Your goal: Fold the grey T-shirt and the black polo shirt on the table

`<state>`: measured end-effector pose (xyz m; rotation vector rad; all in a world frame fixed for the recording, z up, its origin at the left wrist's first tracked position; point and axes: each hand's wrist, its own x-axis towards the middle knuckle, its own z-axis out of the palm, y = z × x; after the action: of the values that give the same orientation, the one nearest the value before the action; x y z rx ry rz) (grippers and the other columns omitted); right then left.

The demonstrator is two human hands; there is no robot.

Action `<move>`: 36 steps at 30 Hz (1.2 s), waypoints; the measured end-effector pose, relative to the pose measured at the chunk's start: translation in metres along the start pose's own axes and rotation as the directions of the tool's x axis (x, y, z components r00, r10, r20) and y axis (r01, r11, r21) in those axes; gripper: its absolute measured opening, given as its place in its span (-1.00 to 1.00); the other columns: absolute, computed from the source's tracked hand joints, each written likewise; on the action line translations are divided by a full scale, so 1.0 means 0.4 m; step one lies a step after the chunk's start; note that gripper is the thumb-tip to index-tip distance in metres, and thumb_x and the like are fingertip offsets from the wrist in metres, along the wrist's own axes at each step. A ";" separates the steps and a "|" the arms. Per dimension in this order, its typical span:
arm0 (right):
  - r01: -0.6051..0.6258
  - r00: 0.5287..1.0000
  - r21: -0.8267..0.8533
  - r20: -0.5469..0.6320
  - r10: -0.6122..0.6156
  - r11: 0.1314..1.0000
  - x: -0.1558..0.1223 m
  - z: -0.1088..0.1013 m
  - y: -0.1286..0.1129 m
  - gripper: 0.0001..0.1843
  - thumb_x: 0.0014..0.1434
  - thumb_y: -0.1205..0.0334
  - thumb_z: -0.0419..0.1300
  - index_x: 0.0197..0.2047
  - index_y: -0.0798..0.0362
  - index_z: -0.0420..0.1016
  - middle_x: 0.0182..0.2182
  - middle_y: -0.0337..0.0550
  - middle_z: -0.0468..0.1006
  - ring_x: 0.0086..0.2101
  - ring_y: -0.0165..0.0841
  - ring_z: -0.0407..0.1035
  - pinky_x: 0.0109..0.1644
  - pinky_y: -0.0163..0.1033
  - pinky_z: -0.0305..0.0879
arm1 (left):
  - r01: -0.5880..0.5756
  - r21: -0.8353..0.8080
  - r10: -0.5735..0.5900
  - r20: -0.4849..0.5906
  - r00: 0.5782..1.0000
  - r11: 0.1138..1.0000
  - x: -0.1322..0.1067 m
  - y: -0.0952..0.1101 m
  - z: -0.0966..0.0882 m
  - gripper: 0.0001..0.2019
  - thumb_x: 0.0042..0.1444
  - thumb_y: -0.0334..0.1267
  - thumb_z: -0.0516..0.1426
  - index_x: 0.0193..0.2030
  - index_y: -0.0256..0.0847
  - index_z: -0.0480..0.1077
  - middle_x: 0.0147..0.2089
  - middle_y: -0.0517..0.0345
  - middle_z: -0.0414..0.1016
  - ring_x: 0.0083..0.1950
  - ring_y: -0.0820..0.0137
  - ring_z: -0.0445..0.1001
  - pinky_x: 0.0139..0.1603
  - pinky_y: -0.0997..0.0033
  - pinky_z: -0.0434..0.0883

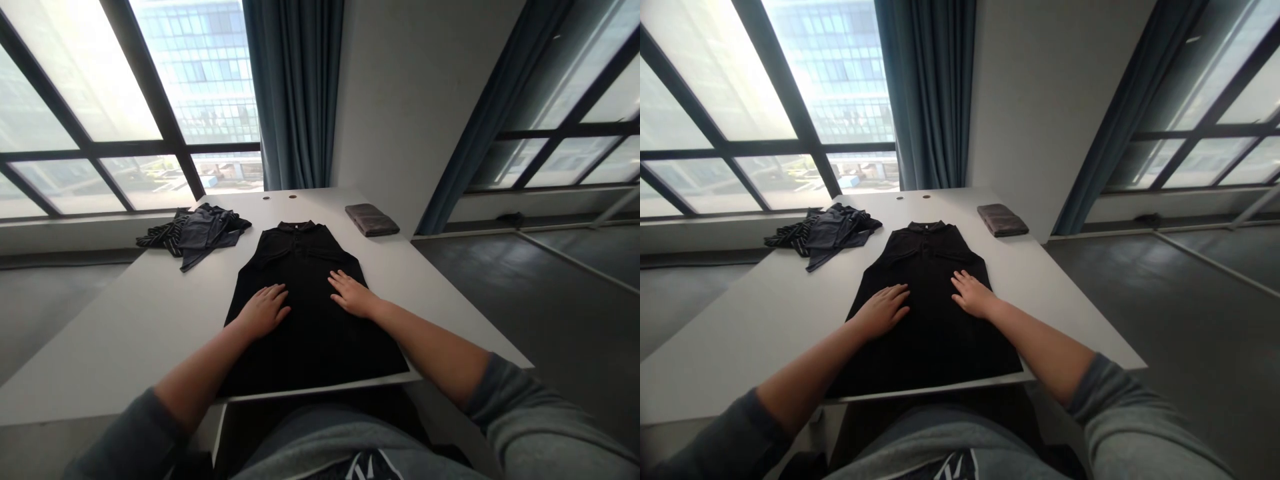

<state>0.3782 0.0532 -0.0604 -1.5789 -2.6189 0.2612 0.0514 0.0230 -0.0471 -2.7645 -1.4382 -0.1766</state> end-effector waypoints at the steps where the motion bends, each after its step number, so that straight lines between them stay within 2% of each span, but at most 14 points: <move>1: -0.013 1.000 -0.006 0.009 0.013 1.000 0.018 0.001 -0.011 -0.27 0.47 -0.03 -0.02 0.57 0.15 0.10 0.54 0.04 -0.08 0.53 0.01 -0.22 0.58 0.18 -0.12 | 0.019 -0.009 -0.019 0.027 0.999 1.000 0.031 0.022 0.006 -0.41 0.47 0.03 -0.04 0.50 -0.24 0.25 0.56 -0.13 0.17 0.55 0.04 0.18 0.55 -0.04 0.15; 3: -0.013 0.999 -0.016 0.031 0.013 1.000 0.026 0.010 -0.030 -0.28 0.49 -0.08 -0.05 0.58 0.07 0.08 0.55 -0.01 -0.10 0.52 0.02 -0.20 0.57 0.24 -0.15 | 0.018 -0.023 -0.016 0.102 0.995 1.000 0.057 0.048 0.025 -0.39 0.47 0.05 -0.03 0.55 -0.12 0.16 0.60 -0.07 0.06 0.59 -0.01 0.07 0.54 -0.14 0.11; 5: 0.020 0.999 -0.011 0.050 -0.019 1.000 -0.005 0.023 -0.038 -0.28 0.51 -0.15 -0.10 0.59 -0.03 0.05 0.55 -0.07 -0.12 0.52 0.01 -0.19 0.56 0.28 -0.19 | 0.002 -0.039 0.003 0.138 0.990 0.999 0.035 0.046 0.047 -0.39 0.46 0.08 -0.03 0.57 0.01 0.11 0.63 0.01 -0.04 0.62 -0.01 -0.02 0.55 -0.20 0.06; 9: 0.091 0.993 0.040 0.069 -0.094 0.995 -0.136 0.042 -0.026 -0.27 0.49 -0.26 -0.12 0.59 -0.17 0.02 0.56 -0.15 -0.14 0.53 -0.01 -0.20 0.56 0.29 -0.22 | -0.035 -0.064 0.042 0.111 0.993 0.997 -0.103 -0.010 0.068 -0.41 0.48 0.10 -0.07 0.58 0.13 0.05 0.64 0.11 -0.11 0.63 0.08 -0.06 0.57 -0.16 0.03; 14: 0.074 0.996 0.097 0.042 -0.078 0.993 -0.288 0.049 0.006 -0.26 0.47 -0.25 -0.03 0.57 -0.13 0.08 0.55 -0.09 -0.09 0.51 -0.01 -0.14 0.56 0.29 -0.15 | -0.093 -0.049 0.094 0.026 0.995 0.995 -0.297 -0.065 0.046 -0.41 0.48 0.03 -0.02 0.59 0.16 0.03 0.63 0.13 -0.02 0.60 0.08 0.05 0.54 -0.16 0.13; 16: 0.071 0.997 0.127 -0.016 -0.070 0.989 -0.337 0.052 0.016 -0.31 0.48 -0.17 0.00 0.55 -0.08 0.16 0.53 -0.03 -0.01 0.49 -0.03 -0.05 0.56 0.26 -0.07 | -0.103 -0.064 0.103 -0.008 0.995 0.993 -0.360 -0.070 0.030 -0.41 0.44 0.01 0.04 0.56 0.13 0.11 0.60 0.10 0.08 0.57 0.08 0.14 0.52 -0.12 0.21; 18: 0.105 0.991 0.156 -0.095 -0.091 0.982 -0.387 0.054 0.023 -0.39 0.48 -0.07 0.04 0.48 -0.04 0.30 0.49 0.01 0.14 0.46 -0.06 0.08 0.55 0.23 0.00 | -0.107 -0.097 0.105 -0.027 0.994 0.989 -0.414 -0.069 0.013 -0.44 0.38 0.00 0.14 0.48 0.10 0.28 0.55 0.07 0.22 0.50 0.08 0.28 0.46 -0.04 0.32; 21: 0.233 0.961 0.176 -0.192 -0.198 0.957 -0.464 0.055 0.025 -0.51 0.40 -0.04 0.20 0.30 -0.04 0.52 0.37 0.03 0.37 0.37 -0.08 0.24 0.50 0.20 0.15 | -0.087 -0.138 0.079 -0.058 0.995 0.987 -0.477 -0.069 -0.007 -0.62 0.29 0.02 0.22 0.19 0.03 0.55 0.36 0.03 0.47 0.29 0.12 0.50 0.28 0.11 0.50; 24: 0.321 0.923 0.166 -0.275 -0.269 0.932 -0.526 0.049 0.017 -0.66 0.34 0.03 0.29 0.09 -0.02 0.62 0.18 0.03 0.54 0.21 -0.13 0.42 0.35 0.08 0.38 | -0.044 -0.153 0.027 -0.112 0.993 0.987 -0.512 -0.075 -0.020 -0.73 0.33 0.01 0.17 -0.05 -0.03 0.61 0.08 0.04 0.62 0.05 0.23 0.62 0.09 0.27 0.58; 27: 0.298 0.910 0.168 -0.346 -0.227 0.940 -0.557 0.037 0.007 -0.80 0.40 0.21 0.19 -0.03 -0.01 0.63 -0.01 0.00 0.62 0.02 -0.25 0.52 0.13 -0.09 0.52 | -0.010 -0.155 -0.011 -0.134 0.991 0.988 -0.524 -0.084 -0.028 -0.70 0.38 0.02 0.11 -0.10 -0.04 0.62 -0.04 0.06 0.63 -0.05 0.28 0.64 0.00 0.35 0.59; 30: 0.291 0.905 0.177 -0.368 -0.211 0.940 -0.566 0.024 0.000 -0.78 0.42 0.28 0.12 -0.07 -0.02 0.62 -0.12 -0.03 0.62 -0.09 -0.29 0.52 -0.01 -0.16 0.54 | -0.011 -0.155 -0.008 -0.122 0.992 0.988 -0.527 -0.090 -0.031 -0.67 0.38 0.07 0.10 -0.10 -0.03 0.62 -0.05 0.06 0.63 -0.08 0.28 0.64 -0.04 0.37 0.59; 36: 0.269 0.890 0.124 -0.410 -0.198 0.955 -0.576 0.030 0.006 -0.74 0.42 0.32 0.08 -0.03 -0.01 0.61 -0.15 -0.03 0.60 -0.12 -0.30 0.51 -0.01 -0.18 0.53 | -0.007 -0.062 -0.001 -0.131 0.991 0.998 -0.533 -0.086 -0.026 -0.66 0.44 -0.03 0.01 -0.10 -0.04 0.61 -0.11 0.08 0.63 -0.15 0.31 0.63 -0.10 0.39 0.57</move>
<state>0.4865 -0.1504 -0.0668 -1.1060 -2.3612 0.1375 -0.0992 -0.1318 -0.0613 -2.7445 -1.4203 -0.4017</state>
